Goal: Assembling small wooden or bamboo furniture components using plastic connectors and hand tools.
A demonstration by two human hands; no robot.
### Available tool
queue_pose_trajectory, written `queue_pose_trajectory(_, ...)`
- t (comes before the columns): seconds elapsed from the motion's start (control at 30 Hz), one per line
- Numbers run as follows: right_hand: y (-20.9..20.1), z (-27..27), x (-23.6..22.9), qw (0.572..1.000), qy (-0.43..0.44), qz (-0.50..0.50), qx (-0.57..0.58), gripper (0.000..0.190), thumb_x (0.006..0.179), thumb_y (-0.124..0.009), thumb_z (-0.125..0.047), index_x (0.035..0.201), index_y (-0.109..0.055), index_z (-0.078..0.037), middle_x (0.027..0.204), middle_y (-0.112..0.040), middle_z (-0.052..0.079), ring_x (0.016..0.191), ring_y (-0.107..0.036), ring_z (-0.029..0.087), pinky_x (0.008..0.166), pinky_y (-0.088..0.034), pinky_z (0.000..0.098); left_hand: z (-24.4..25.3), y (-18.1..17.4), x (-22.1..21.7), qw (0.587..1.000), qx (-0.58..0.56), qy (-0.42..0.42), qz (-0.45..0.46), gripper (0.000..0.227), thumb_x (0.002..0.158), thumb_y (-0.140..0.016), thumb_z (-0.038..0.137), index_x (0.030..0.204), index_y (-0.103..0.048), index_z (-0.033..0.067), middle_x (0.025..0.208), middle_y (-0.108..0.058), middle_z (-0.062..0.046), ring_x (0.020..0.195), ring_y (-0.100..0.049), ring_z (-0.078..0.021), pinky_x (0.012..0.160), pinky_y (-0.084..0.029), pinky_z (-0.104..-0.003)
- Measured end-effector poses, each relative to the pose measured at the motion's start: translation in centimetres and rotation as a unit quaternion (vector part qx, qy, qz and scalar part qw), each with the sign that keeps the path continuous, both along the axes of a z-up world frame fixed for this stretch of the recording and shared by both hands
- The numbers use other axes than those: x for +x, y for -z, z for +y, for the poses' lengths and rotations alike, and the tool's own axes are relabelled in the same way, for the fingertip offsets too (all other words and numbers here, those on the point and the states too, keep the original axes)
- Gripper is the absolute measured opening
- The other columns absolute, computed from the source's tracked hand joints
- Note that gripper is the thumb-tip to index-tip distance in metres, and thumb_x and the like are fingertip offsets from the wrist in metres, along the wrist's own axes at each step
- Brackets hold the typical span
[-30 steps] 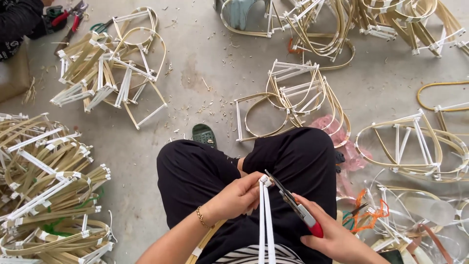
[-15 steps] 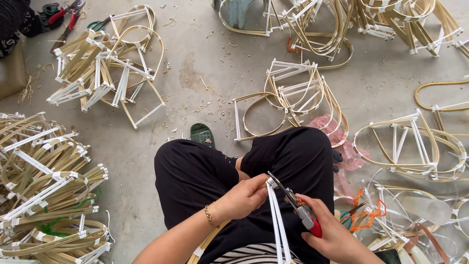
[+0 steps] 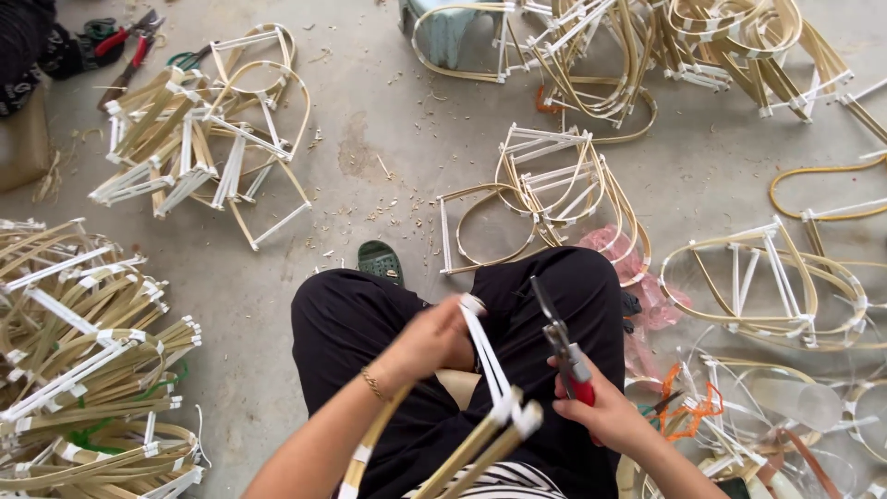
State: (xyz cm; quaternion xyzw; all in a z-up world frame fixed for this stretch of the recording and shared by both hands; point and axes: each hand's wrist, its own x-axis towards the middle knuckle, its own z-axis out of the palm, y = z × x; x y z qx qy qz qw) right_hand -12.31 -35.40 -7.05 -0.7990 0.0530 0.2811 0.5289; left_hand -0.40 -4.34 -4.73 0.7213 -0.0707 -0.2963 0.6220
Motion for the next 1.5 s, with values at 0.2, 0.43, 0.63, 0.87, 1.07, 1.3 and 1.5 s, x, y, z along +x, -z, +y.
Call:
queue_pose_trajectory(0.2,-3.9,5.3,2.8,0.957,0.072,0.097,0.263,0.071,0.079,-0.074,-0.009,0.145,-0.045,-0.013,0.103,-0.069,0.004,0.095,-0.066,0.015,0.088,-0.053,0.0305,7.6,-3.2,1.7,0.88,0.253,-0.115,-0.386,0.037,0.104,-0.055,0.014,0.139,-0.056,0.0021,0.129,-0.066,-0.02,0.116,-0.064,-0.0348,0.096,-0.051,-0.036)
queue_pose_trajectory(0.43,-3.7,7.9,6.7,0.953,0.139,0.014,0.271,0.064,0.082,-0.071,-0.003,0.142,-0.05,-0.004,0.103,-0.068,0.01,0.088,-0.068,0.017,0.082,-0.056,0.0325,11.8,-13.2,-0.8,0.977,-0.14,0.072,-0.144,0.034,0.108,-0.049,0.016,0.137,-0.057,0.0014,0.136,-0.06,-0.016,0.135,-0.053,-0.0253,0.114,-0.04,-0.036)
queue_pose_trajectory(0.63,-4.8,9.1,7.9,0.95,0.102,0.022,0.295,0.064,0.087,-0.07,-0.002,0.147,-0.047,-0.003,0.121,-0.072,0.013,0.094,-0.07,0.02,0.055,-0.041,0.0352,1.8,-5.9,-1.1,0.989,-0.076,0.118,0.043,0.063,0.096,-0.064,0.018,0.152,-0.036,0.0089,0.128,-0.066,-0.011,0.12,-0.063,-0.0189,0.103,-0.052,-0.033)
queue_pose_trajectory(0.87,-8.2,1.4,6.8,0.995,0.023,-0.07,0.062,0.07,0.078,-0.079,-0.011,0.142,-0.05,-0.011,0.107,-0.068,0.006,0.102,-0.067,0.016,0.094,-0.053,0.0333,-0.9,-4.6,-0.6,0.994,-0.085,0.07,0.008,0.026,0.107,-0.054,0.018,0.128,-0.061,0.0037,0.088,-0.065,-0.003,0.08,-0.061,-0.0102,0.073,-0.052,-0.027)
queue_pose_trajectory(1.07,-9.2,0.0,5.8,0.983,-0.026,-0.145,-0.111,0.073,0.071,-0.082,-0.012,0.139,-0.054,-0.012,0.115,-0.07,0.005,0.107,-0.069,0.016,0.093,-0.052,0.034,-1.0,-7.2,0.5,0.998,-0.058,0.034,0.021,0.023,0.107,-0.05,0.019,0.089,-0.054,0.0052,0.055,-0.05,0.0,0.045,-0.045,-0.0095,0.045,-0.04,-0.027)
queue_pose_trajectory(1.3,-7.1,1.0,5.6,0.986,0.093,-0.135,-0.012,0.065,0.076,-0.078,-0.01,0.136,-0.056,-0.009,0.103,-0.069,0.008,0.094,-0.071,0.019,0.085,-0.055,0.0324,-1.0,-6.0,0.2,0.997,-0.068,0.031,-0.034,0.025,0.109,-0.051,0.017,0.087,-0.053,0.0046,0.058,-0.05,0.001,0.049,-0.041,-0.007,0.047,-0.038,-0.027)
queue_pose_trajectory(1.5,-5.8,1.8,4.3,0.986,-0.023,-0.164,-0.028,0.055,0.076,-0.081,-0.011,0.127,-0.061,-0.01,0.097,-0.07,0.003,0.085,-0.068,0.012,0.08,-0.055,0.0297,-1.2,-6.1,0.1,0.996,-0.078,0.022,-0.027,0.019,0.107,-0.05,0.018,0.094,-0.056,0.0056,0.066,-0.05,0.004,0.057,-0.042,-0.0053,0.053,-0.04,-0.025)
